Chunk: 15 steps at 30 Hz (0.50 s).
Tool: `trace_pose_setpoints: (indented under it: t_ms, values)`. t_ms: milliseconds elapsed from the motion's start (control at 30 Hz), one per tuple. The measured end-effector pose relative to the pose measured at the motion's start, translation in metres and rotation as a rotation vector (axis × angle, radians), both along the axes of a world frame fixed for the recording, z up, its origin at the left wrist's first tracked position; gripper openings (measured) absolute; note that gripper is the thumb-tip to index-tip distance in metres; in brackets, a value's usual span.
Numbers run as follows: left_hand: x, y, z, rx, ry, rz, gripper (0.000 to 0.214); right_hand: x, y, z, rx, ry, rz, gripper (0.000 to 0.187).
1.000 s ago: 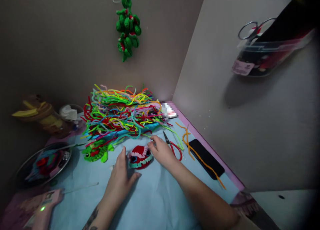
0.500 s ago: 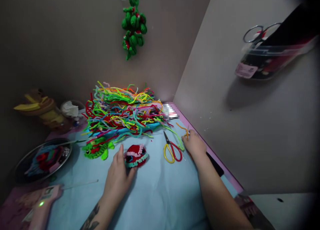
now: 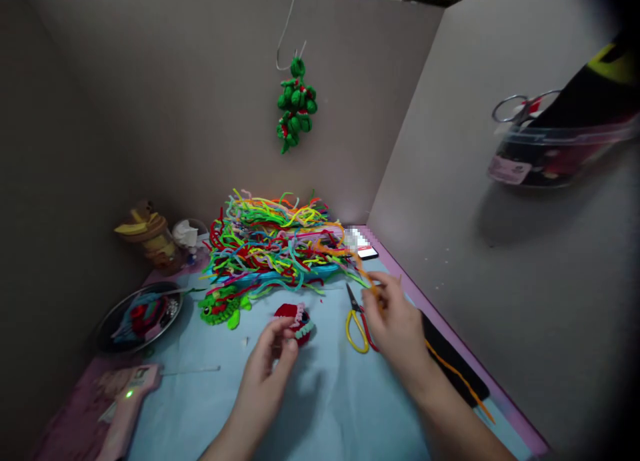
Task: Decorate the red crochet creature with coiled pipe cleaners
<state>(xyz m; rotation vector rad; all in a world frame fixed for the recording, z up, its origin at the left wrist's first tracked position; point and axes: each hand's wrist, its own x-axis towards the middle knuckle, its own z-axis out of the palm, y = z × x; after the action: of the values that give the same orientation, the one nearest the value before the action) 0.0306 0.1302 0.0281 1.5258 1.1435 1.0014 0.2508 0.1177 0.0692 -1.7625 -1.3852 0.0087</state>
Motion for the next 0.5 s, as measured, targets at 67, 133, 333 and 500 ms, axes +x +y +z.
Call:
trace_pose_setpoints:
  t_ms: [67, 133, 333, 500]
  values:
    - [0.01, 0.009, 0.02, -0.159, -0.21, -0.084, 0.045, -0.025, 0.003, 0.008, -0.045, 0.061, 0.268, 0.026]
    - [0.016, 0.031, 0.039, -0.116, -0.384, 0.039, 0.042, -0.047, 0.012, 0.014, -0.117, 0.126, 0.453, 0.023]
    - [-0.006, 0.087, 0.087, 0.224, -0.412, 0.109, 0.025, -0.068, 0.055, 0.036, -0.171, 0.169, 0.752, 0.023]
    - [-0.025, 0.079, 0.092, 0.429, 0.328, -0.131, 0.02, -0.051, 0.063, 0.051, 0.115, 0.096, 0.687, 0.013]
